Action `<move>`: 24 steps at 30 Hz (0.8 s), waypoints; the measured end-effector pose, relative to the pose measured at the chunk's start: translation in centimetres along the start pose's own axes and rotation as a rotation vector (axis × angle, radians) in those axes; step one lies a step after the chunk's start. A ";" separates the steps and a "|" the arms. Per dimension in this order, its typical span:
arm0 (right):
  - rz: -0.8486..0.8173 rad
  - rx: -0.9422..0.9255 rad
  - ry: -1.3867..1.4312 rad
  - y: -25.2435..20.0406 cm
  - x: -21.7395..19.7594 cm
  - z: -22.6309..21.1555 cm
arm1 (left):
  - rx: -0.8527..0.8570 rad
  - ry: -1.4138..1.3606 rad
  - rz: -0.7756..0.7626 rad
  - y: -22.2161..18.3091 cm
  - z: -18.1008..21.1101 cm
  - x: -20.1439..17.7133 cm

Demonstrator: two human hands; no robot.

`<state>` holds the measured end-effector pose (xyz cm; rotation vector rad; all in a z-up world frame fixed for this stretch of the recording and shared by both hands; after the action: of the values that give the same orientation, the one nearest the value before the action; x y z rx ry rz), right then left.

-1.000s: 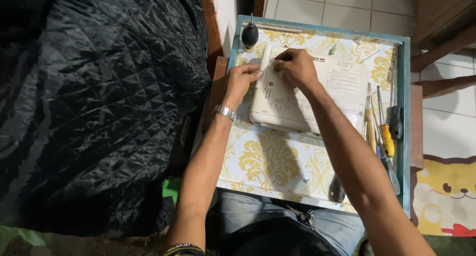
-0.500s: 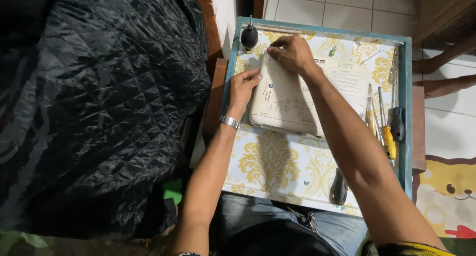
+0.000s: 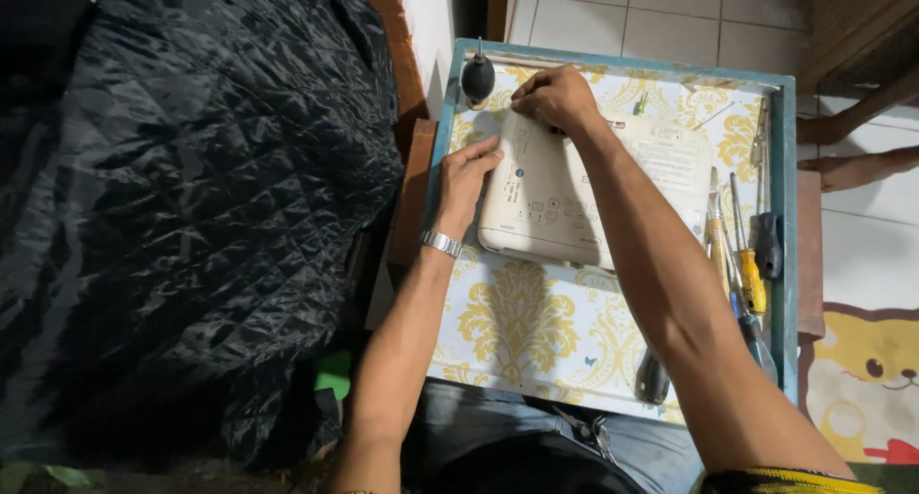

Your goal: A person disassembles an Epson projector by removing screws with a screwdriver and prying off the outer casing.

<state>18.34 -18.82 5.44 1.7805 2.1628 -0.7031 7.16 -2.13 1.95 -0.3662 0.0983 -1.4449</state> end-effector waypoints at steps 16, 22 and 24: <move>0.140 -0.176 0.345 -6.1 -7.3 2.7 | 0.257 0.241 0.058 3.1 -2.6 -0.4; 0.560 -0.134 0.438 -19.6 -13.8 9.0 | 0.503 0.415 0.131 4.8 -6.8 -0.5; 0.636 -0.056 0.447 -24.0 -13.9 14.3 | 0.621 0.624 0.206 -0.1 -3.7 0.9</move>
<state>-3.42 -41.17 4.85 2.5796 1.6220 -0.0942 6.15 -3.71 -1.37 0.5933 0.1757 -1.2651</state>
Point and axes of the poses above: each hand's wrist, its own y-axis towards the middle knuckle, its own x-axis out of the palm, z = x × y, the point moved 2 cm from there along y, towards the middle knuckle, and after that the axes turned 2 degrees about -z, right-handed, at the moved point
